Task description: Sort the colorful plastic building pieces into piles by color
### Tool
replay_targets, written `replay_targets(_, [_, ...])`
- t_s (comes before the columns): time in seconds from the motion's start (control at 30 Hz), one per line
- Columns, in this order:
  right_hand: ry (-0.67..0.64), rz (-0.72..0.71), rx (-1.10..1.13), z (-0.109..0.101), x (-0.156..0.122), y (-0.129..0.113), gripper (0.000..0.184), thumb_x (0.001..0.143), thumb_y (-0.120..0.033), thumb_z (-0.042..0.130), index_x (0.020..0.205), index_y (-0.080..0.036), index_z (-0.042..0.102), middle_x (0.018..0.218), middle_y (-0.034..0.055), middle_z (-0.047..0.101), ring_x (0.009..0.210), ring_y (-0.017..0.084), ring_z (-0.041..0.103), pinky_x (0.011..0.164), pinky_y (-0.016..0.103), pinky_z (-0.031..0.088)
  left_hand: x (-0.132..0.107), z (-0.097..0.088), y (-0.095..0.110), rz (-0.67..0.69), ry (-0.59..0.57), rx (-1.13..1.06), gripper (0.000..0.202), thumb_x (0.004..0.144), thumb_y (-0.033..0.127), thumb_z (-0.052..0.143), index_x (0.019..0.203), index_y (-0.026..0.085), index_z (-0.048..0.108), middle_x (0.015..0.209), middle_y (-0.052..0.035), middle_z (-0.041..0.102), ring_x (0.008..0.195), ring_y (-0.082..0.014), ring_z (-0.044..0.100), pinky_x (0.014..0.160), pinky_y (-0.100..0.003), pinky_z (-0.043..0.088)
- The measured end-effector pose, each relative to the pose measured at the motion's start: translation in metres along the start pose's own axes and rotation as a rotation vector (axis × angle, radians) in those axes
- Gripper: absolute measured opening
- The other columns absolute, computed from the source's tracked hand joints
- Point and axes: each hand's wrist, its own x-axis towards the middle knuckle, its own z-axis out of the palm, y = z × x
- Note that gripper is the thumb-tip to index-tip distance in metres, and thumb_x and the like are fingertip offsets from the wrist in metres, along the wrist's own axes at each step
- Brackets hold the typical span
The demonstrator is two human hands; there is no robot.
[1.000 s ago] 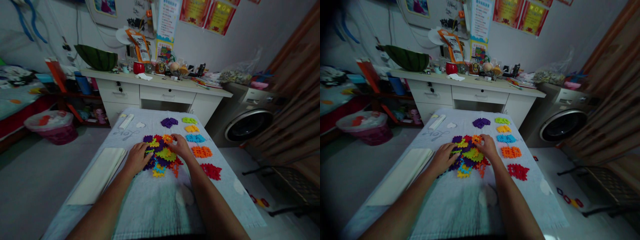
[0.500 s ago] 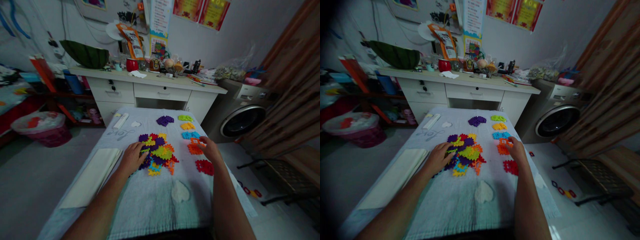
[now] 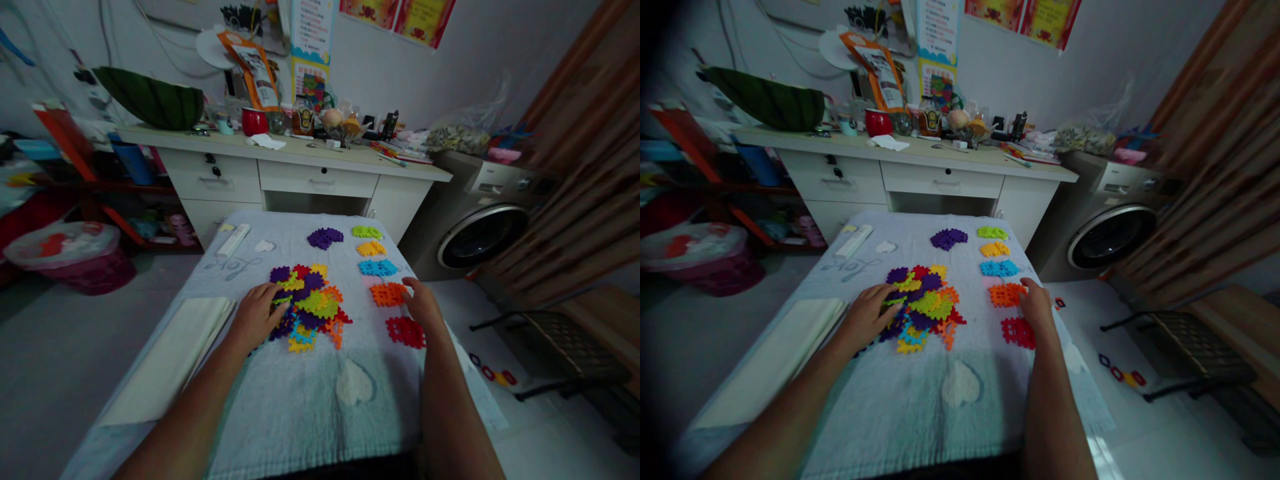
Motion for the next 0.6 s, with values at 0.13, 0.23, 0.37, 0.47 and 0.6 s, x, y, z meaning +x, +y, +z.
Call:
replay_targets(0.13, [-0.007, -0.072, 0.072, 0.001, -0.003, -0.03, 0.037, 0.085, -0.021, 0.051, 0.118, -0.018, 0.065, 0.121, 0.0118, 0.067, 0.115, 0.026, 0.06, 0.103, 0.042, 0.043, 0.0, 0.001, -0.002, -0.011, 0.03, 0.014, 0.04, 0.092, 0.046, 0.049, 0.12, 0.019, 0.058, 0.122, -0.0116, 0.062, 0.114, -0.028, 0.056, 0.101, -0.046, 0.045])
replay_targets(0.23, [-0.086, -0.23, 0.119, 0.008, -0.008, -0.065, 0.035, 0.087, -0.023, 0.052, 0.119, -0.018, 0.064, 0.124, 0.0106, 0.066, 0.116, 0.026, 0.059, 0.104, 0.042, 0.042, 0.002, -0.002, -0.002, -0.025, 0.05, 0.012, 0.039, 0.091, 0.046, 0.049, 0.118, 0.019, 0.058, 0.12, -0.0115, 0.061, 0.113, -0.0277, 0.057, 0.1, -0.045, 0.046])
replay_targets(0.37, [-0.288, -0.477, 0.167, 0.029, -0.009, -0.113, 0.033, 0.086, -0.02, 0.055, 0.118, -0.017, 0.064, 0.123, 0.0108, 0.065, 0.117, 0.024, 0.058, 0.105, 0.041, 0.041, 0.003, -0.004, -0.001, -0.029, 0.048, 0.001, 0.039, 0.091, 0.047, 0.049, 0.117, 0.018, 0.058, 0.12, -0.0118, 0.062, 0.113, -0.0277, 0.057, 0.099, -0.045, 0.046])
replay_targets(0.47, [-0.39, -0.486, 0.226, 0.052, 0.003, -0.14, 0.038, 0.086, -0.017, 0.055, 0.123, -0.017, 0.06, 0.126, 0.0121, 0.063, 0.112, 0.021, 0.059, 0.1, 0.037, 0.045, 0.002, -0.003, -0.001, -0.042, 0.043, 0.013, 0.038, 0.091, 0.045, 0.049, 0.117, 0.018, 0.058, 0.122, -0.0123, 0.062, 0.113, -0.0286, 0.057, 0.1, -0.046, 0.046])
replay_targets(0.6, [-0.372, -0.302, 0.288, 0.085, 0.027, -0.16, 0.046, 0.084, -0.013, 0.054, 0.13, -0.015, 0.055, 0.125, 0.0126, 0.063, 0.098, 0.019, 0.064, 0.088, 0.032, 0.049, 0.001, -0.002, -0.002, -0.047, 0.025, 0.032, 0.039, 0.091, 0.042, 0.051, 0.118, 0.016, 0.059, 0.122, -0.0137, 0.062, 0.114, -0.0296, 0.056, 0.1, -0.047, 0.046])
